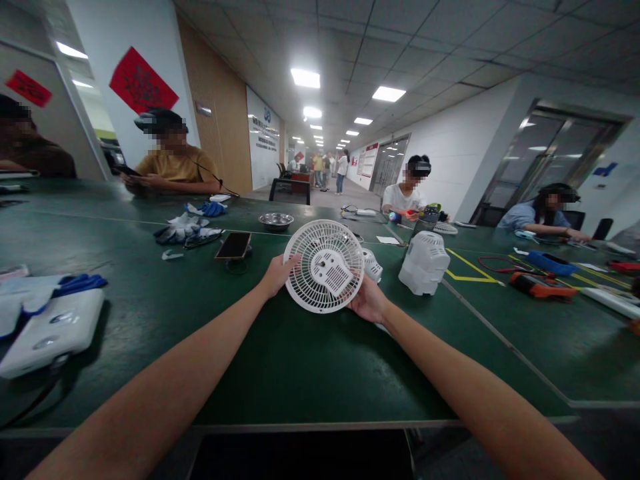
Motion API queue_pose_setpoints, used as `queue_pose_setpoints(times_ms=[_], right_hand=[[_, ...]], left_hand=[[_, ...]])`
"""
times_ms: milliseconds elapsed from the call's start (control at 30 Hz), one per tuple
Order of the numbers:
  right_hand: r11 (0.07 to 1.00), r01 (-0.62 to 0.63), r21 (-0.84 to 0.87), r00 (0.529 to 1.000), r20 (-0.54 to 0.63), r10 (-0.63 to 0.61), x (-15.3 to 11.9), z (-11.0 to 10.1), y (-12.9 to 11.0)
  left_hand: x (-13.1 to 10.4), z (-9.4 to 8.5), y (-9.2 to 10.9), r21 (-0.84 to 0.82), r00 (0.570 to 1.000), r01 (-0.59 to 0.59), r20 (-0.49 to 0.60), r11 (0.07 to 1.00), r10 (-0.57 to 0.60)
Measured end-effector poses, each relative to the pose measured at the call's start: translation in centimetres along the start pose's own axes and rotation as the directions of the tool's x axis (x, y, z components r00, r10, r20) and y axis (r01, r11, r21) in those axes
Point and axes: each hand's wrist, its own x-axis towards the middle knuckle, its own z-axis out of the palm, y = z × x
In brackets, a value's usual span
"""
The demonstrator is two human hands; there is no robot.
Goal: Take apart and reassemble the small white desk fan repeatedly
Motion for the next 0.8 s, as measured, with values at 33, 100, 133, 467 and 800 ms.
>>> queue_pose_setpoints(times_ms=[33,100,133,467,800], right_hand=[[0.998,0.063,-0.023,0.998,-0.030,-0.063,0.1,-0.1,0.0],[0.975,0.203,-0.096,0.973,-0.096,-0.212,0.4,-0.3,-0.2],[0.952,0.271,-0.144,0.949,-0.124,-0.289,0.5,-0.5,-0.4],[0.410,0.455,-0.791,0.786,0.140,-0.602,-0.8,-2.7,-1.7],[0.161,0.419,-0.893,0.729,0.225,-0.646,-1.0,-3.7,-2.9]], left_hand=[[0.1,0.0,0.0,-0.020,1.000,0.017,0.000,1.000,-0.017],[0.5,-0.3,-0.2,-0.042,0.997,0.071,-0.015,0.997,-0.071],[0.6,-0.5,-0.2,-0.054,0.994,0.105,-0.021,0.993,-0.106],[0.7,-1.7,0.0,-0.189,0.902,0.388,0.280,0.902,-0.329],[0.7,-1.0,-0.7,0.016,0.962,0.253,0.099,0.967,-0.254]])
